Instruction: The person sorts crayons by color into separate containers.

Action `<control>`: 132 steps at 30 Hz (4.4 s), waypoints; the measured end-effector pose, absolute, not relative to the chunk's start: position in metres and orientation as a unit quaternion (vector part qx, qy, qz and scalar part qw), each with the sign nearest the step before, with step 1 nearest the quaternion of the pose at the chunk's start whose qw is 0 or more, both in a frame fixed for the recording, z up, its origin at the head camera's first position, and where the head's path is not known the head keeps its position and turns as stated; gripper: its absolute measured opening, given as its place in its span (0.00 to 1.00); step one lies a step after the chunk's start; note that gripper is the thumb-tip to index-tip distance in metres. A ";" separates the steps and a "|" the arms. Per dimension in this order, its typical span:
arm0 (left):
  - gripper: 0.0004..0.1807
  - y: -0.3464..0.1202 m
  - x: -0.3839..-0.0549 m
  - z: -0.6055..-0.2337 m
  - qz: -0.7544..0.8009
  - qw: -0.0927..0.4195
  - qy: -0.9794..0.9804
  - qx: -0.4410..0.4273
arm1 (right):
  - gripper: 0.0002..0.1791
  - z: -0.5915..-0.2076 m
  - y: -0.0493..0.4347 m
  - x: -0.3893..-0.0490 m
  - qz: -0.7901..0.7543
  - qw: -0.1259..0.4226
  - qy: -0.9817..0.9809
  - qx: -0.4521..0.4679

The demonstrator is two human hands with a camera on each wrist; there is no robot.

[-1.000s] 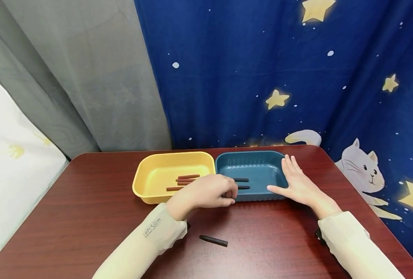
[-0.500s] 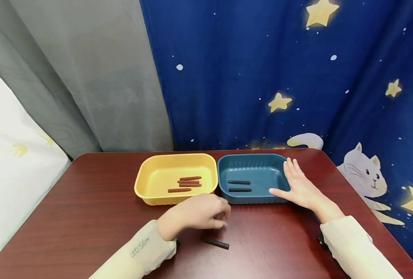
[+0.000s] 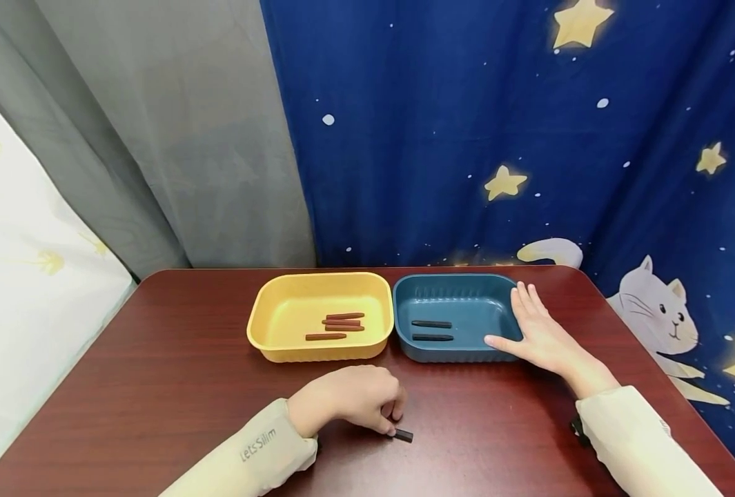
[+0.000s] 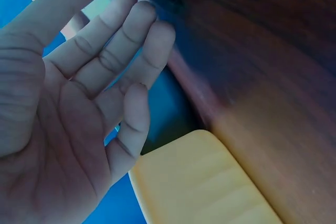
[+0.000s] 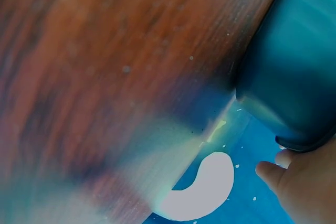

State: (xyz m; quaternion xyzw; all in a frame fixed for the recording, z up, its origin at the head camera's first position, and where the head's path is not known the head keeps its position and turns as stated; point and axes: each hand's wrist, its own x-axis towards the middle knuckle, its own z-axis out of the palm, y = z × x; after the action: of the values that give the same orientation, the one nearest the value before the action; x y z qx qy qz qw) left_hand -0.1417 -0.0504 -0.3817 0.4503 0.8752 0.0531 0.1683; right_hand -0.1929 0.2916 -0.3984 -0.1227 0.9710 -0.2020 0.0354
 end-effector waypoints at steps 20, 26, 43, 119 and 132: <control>0.11 -0.049 -0.140 -0.387 0.047 0.181 0.873 0.450 | 0.67 -0.400 0.292 -0.194 -0.202 0.033 0.971 -0.122; 0.09 -0.049 -0.143 -0.384 0.065 0.187 0.867 0.457 | 0.67 -0.400 0.292 -0.192 -0.203 0.036 0.971 -0.119; 0.09 -0.037 -0.162 -0.363 0.086 0.175 0.861 0.470 | 0.66 -0.398 0.293 -0.193 -0.203 0.029 0.971 -0.122; 0.06 0.024 -0.265 -0.376 0.088 0.114 0.912 0.383 | 0.66 -0.403 0.295 -0.195 -0.207 0.024 0.969 -0.133; 0.06 0.003 -0.246 -0.361 0.106 0.080 0.896 0.423 | 0.67 -0.405 0.296 -0.198 -0.206 0.028 0.969 -0.135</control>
State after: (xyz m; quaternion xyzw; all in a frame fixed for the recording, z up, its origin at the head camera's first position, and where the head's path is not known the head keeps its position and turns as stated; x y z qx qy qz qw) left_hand -0.2461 0.0035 -0.3606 0.4227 0.8964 0.1064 0.0804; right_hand -0.1980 0.2961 -0.4047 -0.1348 0.9689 -0.2058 0.0279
